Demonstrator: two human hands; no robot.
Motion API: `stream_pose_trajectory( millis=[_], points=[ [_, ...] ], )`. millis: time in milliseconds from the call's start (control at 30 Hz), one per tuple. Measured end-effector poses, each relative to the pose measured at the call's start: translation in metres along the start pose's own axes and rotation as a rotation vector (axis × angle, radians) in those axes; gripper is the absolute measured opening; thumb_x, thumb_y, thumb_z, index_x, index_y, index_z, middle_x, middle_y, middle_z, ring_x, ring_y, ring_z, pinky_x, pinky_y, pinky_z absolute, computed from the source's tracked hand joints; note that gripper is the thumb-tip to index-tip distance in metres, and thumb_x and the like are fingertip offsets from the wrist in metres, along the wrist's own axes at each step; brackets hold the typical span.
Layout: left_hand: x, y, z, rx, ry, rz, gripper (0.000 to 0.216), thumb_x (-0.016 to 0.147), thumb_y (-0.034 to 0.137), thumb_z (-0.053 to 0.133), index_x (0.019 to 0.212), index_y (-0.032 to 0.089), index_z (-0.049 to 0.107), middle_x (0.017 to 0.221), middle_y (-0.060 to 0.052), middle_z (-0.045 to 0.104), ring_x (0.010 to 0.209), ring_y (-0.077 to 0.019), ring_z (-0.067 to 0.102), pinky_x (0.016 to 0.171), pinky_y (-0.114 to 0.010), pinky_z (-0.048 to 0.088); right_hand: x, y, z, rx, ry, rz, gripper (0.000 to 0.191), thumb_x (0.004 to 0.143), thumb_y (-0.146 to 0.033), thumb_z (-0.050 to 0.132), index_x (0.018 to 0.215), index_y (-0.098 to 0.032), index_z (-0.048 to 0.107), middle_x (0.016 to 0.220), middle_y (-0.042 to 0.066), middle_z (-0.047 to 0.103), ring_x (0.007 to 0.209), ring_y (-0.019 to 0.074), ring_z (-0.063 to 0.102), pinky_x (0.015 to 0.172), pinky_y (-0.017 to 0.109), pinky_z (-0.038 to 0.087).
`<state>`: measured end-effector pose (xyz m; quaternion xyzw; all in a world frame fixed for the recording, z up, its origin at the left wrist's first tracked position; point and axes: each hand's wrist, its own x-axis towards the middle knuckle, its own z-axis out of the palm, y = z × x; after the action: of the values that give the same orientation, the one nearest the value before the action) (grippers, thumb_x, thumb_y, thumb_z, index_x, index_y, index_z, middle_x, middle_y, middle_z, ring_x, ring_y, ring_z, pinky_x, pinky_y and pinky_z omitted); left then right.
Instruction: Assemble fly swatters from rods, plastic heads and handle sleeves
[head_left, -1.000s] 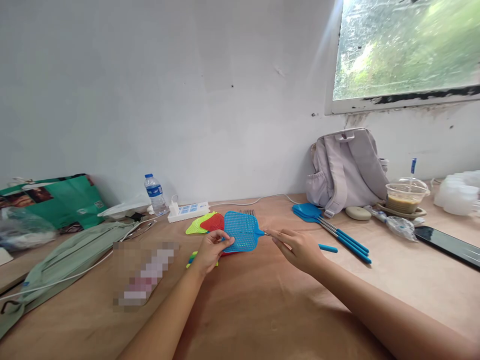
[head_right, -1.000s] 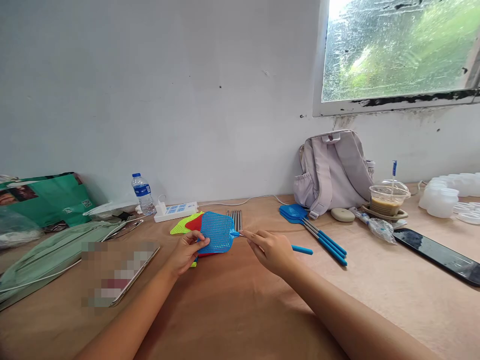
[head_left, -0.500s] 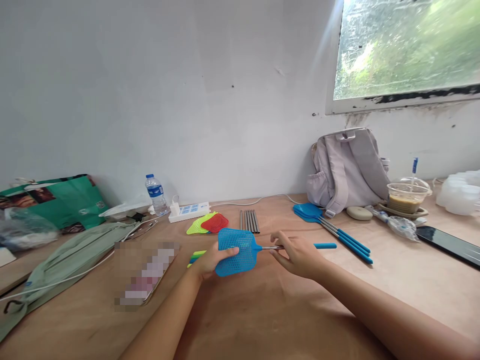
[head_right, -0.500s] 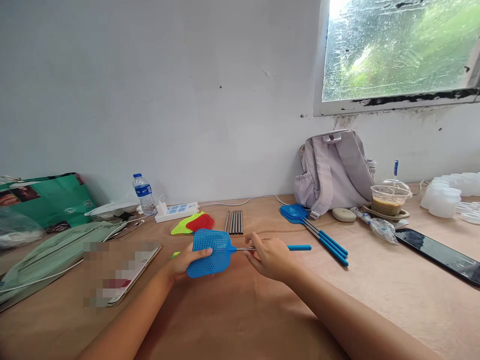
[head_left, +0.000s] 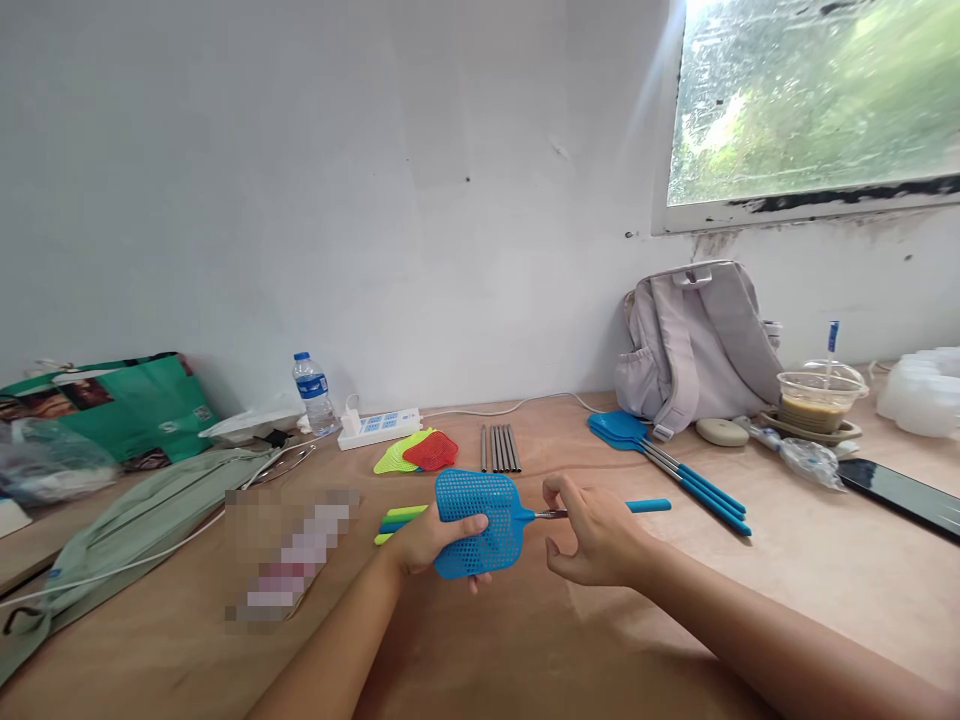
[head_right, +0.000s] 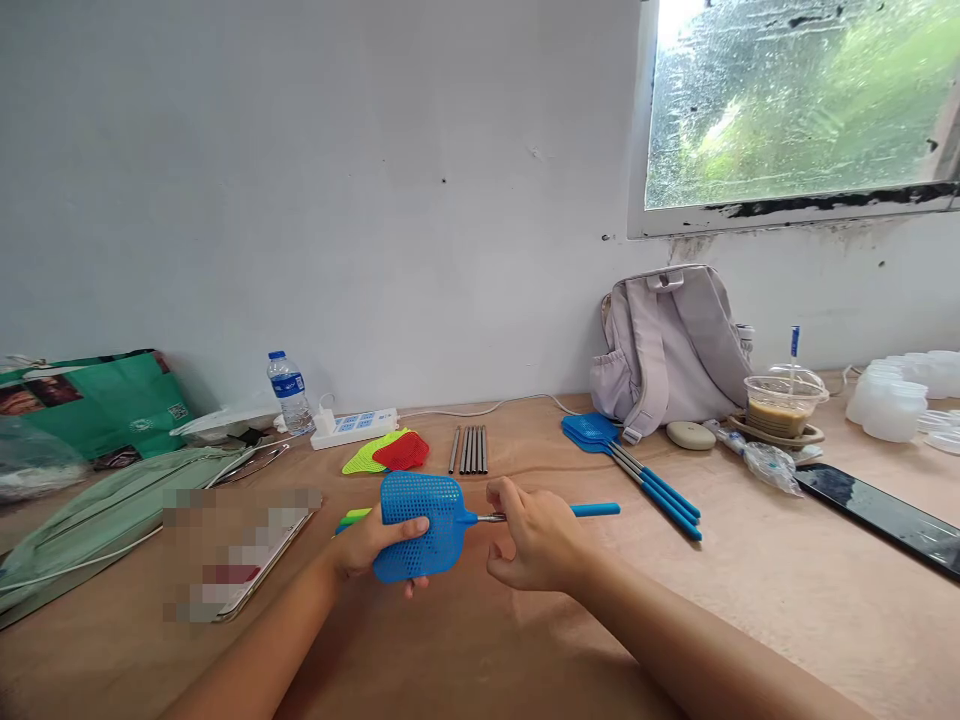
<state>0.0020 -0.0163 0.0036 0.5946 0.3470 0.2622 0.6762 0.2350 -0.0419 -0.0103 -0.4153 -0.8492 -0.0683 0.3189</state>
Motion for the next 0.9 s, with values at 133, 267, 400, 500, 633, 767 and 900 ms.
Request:
stream_pose_trajectory(
  millis=[133, 267, 400, 500, 633, 767, 900],
  points=[
    [0.002, -0.001, -0.002, 0.037, 0.050, 0.020, 0.045, 0.068, 0.042, 0.067, 0.100, 0.015, 0.053, 0.070, -0.005, 0.068, 0.056, -0.0200, 0.065, 0.045, -0.026, 0.050, 0.003, -0.002, -0.006, -0.036, -0.001, -0.019, 0.033, 0.060, -0.021, 0.046, 0.091, -0.019, 0.037, 0.084, 0.002, 0.054, 0.057, 0.0129, 0.049, 0.048, 0.023, 0.026],
    [0.006, -0.002, -0.010, -0.001, 0.109, 0.022, 0.045, 0.064, 0.043, 0.069, 0.095, 0.014, 0.054, 0.070, -0.007, 0.068, 0.052, -0.0206, 0.065, 0.040, -0.025, 0.049, 0.008, 0.002, -0.011, -0.023, -0.114, -0.101, 0.030, 0.059, -0.009, 0.042, 0.087, -0.020, 0.043, 0.091, 0.004, 0.053, 0.059, 0.0113, 0.048, 0.050, 0.023, 0.029],
    [0.005, 0.000, -0.020, -0.088, 0.149, 0.023, 0.044, 0.066, 0.042, 0.067, 0.097, 0.014, 0.052, 0.071, -0.008, 0.069, 0.047, -0.0207, 0.063, 0.035, -0.025, 0.045, 0.010, 0.018, -0.014, 0.031, -0.154, -0.158, 0.027, 0.070, -0.005, 0.038, 0.091, -0.020, 0.049, 0.091, 0.004, 0.055, 0.067, 0.0122, 0.052, 0.058, 0.023, 0.037],
    [0.005, 0.004, -0.027, -0.231, 0.168, 0.148, 0.042, 0.071, 0.048, 0.058, 0.096, 0.015, 0.054, 0.073, -0.006, 0.068, 0.049, -0.0194, 0.063, 0.041, -0.027, 0.048, 0.010, 0.042, -0.020, 0.004, -0.157, -0.138, 0.024, 0.081, -0.011, 0.035, 0.093, -0.022, 0.053, 0.086, 0.004, 0.061, 0.072, 0.0138, 0.056, 0.062, 0.023, 0.039],
    [0.007, 0.009, -0.040, -0.355, 0.373, 0.458, 0.039, 0.071, 0.049, 0.053, 0.088, 0.015, 0.059, 0.077, -0.004, 0.066, 0.055, -0.0179, 0.063, 0.055, -0.032, 0.051, 0.003, 0.096, -0.031, -0.150, -0.020, 0.189, 0.019, 0.085, -0.021, 0.037, 0.092, -0.022, 0.055, 0.086, 0.005, 0.065, 0.075, 0.0171, 0.060, 0.062, 0.024, 0.039],
    [0.010, 0.009, -0.059, -0.197, 0.778, 0.610, 0.028, 0.064, 0.042, 0.057, 0.069, 0.015, 0.055, 0.067, 0.000, 0.059, 0.049, -0.0151, 0.058, 0.054, -0.031, 0.049, -0.017, 0.153, -0.038, -0.316, -0.008, 0.663, 0.024, 0.085, -0.022, 0.037, 0.101, -0.021, 0.053, 0.081, 0.008, 0.067, 0.071, 0.0209, 0.061, 0.056, 0.026, 0.037],
    [0.012, 0.003, -0.073, 0.147, 1.101, 0.477, 0.022, 0.062, 0.038, 0.052, 0.065, 0.016, 0.052, 0.063, 0.002, 0.054, 0.043, -0.0107, 0.051, 0.046, -0.024, 0.042, -0.035, 0.186, -0.039, -0.350, -0.160, 0.890, 0.027, 0.080, -0.014, 0.038, 0.100, -0.019, 0.055, 0.083, 0.010, 0.066, 0.070, 0.0206, 0.062, 0.054, 0.025, 0.037]
  ],
)
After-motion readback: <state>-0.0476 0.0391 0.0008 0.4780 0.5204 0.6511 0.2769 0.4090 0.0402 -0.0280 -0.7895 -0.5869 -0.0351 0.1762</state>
